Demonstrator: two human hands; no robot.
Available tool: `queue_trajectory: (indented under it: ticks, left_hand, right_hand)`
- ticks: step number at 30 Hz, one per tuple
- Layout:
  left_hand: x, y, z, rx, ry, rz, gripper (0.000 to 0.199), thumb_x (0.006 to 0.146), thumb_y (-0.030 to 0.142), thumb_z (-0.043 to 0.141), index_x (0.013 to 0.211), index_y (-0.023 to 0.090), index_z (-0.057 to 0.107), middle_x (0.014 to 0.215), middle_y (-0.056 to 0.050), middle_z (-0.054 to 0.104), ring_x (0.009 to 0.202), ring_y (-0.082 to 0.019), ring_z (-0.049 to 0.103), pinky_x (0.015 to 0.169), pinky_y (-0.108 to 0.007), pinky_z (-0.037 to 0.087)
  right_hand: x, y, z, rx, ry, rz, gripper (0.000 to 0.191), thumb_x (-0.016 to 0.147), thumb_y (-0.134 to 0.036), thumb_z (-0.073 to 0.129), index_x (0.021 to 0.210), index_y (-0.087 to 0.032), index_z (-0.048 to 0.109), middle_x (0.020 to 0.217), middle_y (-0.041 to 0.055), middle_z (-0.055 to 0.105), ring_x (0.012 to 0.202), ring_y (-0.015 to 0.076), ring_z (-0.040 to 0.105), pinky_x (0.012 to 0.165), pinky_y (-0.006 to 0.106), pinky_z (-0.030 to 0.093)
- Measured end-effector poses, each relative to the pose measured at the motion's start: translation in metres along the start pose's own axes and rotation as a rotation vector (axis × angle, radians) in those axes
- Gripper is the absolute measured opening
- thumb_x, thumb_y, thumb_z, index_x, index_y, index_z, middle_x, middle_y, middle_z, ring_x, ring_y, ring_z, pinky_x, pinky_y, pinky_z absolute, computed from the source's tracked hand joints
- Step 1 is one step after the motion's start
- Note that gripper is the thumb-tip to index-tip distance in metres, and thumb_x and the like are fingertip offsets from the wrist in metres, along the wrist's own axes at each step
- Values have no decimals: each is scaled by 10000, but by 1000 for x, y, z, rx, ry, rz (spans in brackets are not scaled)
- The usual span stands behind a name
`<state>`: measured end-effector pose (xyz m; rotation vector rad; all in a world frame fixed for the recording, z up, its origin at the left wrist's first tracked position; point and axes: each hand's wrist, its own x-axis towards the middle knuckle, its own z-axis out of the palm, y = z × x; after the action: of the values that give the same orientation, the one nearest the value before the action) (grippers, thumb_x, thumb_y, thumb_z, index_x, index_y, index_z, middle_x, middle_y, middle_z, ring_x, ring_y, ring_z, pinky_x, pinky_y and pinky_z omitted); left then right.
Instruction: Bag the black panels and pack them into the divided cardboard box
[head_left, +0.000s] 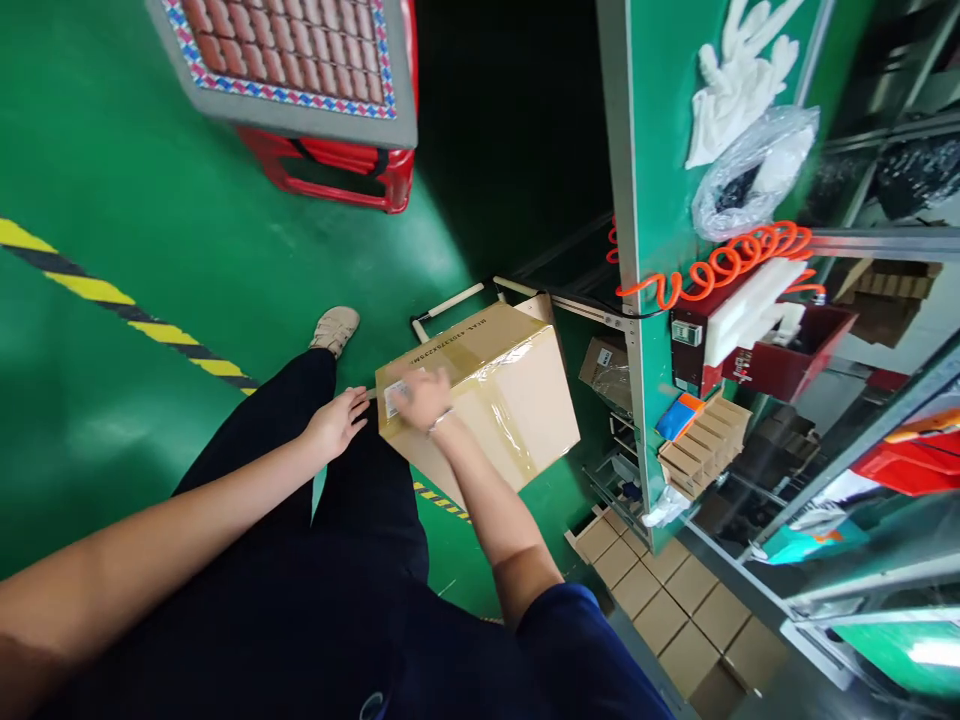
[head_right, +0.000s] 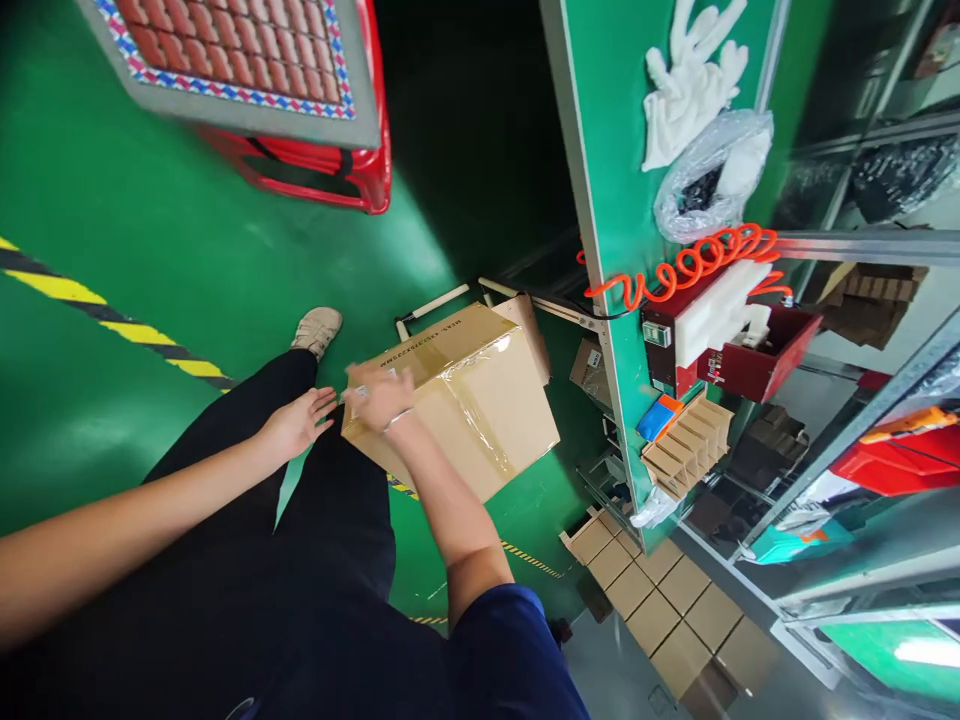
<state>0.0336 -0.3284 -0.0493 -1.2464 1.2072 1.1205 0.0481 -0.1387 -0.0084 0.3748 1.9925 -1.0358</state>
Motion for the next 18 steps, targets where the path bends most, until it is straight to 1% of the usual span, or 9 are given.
queue_trajectory:
  ticks: [1,3,4,6,9,11,13,15,18]
  left_hand:
    - [-1,-1,1,44,-9,3,130,904,303,547,894,218,645,1150,-99,689,1053,-198,656,773,-289,511]
    - [-2,-6,3,125,-34,-2,107,855,253,591,925,231,670,1158,-92,693,1048,-203,658,767,-299,510]
    - [-2,-8,4,161,-44,-5,126,838,237,597,935,233,677,1136,-92,701,1025,-207,665,757,-305,514]
    - [1,-7,6,230,-51,0,142,821,229,594,933,228,681,1090,-94,711,993,-213,674,747,-316,521]
    - [11,10,6,338,-24,49,107,811,243,600,895,216,659,1111,-101,702,1066,-224,660,793,-324,523]
    - [20,28,5,415,1,95,90,817,259,592,882,214,634,1144,-104,690,1157,-238,630,862,-348,516]
    - [29,47,6,497,30,134,81,822,269,575,874,216,607,1143,-111,685,1224,-269,599,934,-408,499]
    - [36,62,9,588,59,164,74,834,281,550,854,216,581,1137,-128,678,1266,-311,572,985,-482,470]
    - [47,71,20,729,68,224,138,881,326,509,828,210,562,1171,-171,651,1311,-367,525,1016,-541,441]
  right_hand:
    - [1,20,-35,-4,138,81,500,984,-379,383,1471,-278,440,1494,83,489,1497,311,234,1203,620,-33]
    - [3,56,-102,39,554,288,530,965,-441,446,1440,-206,473,1531,121,431,1524,318,124,1199,625,-39]
    - [2,70,-127,78,649,329,523,945,-481,499,1383,-197,529,1504,129,463,1529,328,85,1188,631,-80]
    - [-2,82,-154,143,576,259,461,896,-554,589,1172,-195,671,1342,145,611,1508,353,169,1193,613,-71]
    - [-26,76,-138,199,384,46,362,866,-591,621,878,-250,743,1046,95,742,1329,320,502,1224,538,92]
    - [-62,78,-107,251,495,-34,342,912,-556,541,1019,-297,737,1162,57,721,1293,261,550,1231,504,146]
    - [-110,99,-77,336,838,192,431,854,-545,572,1181,-288,685,1346,68,634,1354,260,495,1217,480,238]
    - [-161,138,-54,501,1239,654,614,732,-547,637,1276,-263,619,1466,70,535,1418,257,420,1228,412,253]
    - [-218,213,-29,700,1443,915,786,669,-580,613,1333,-165,548,1557,171,393,1506,350,236,1248,501,158]
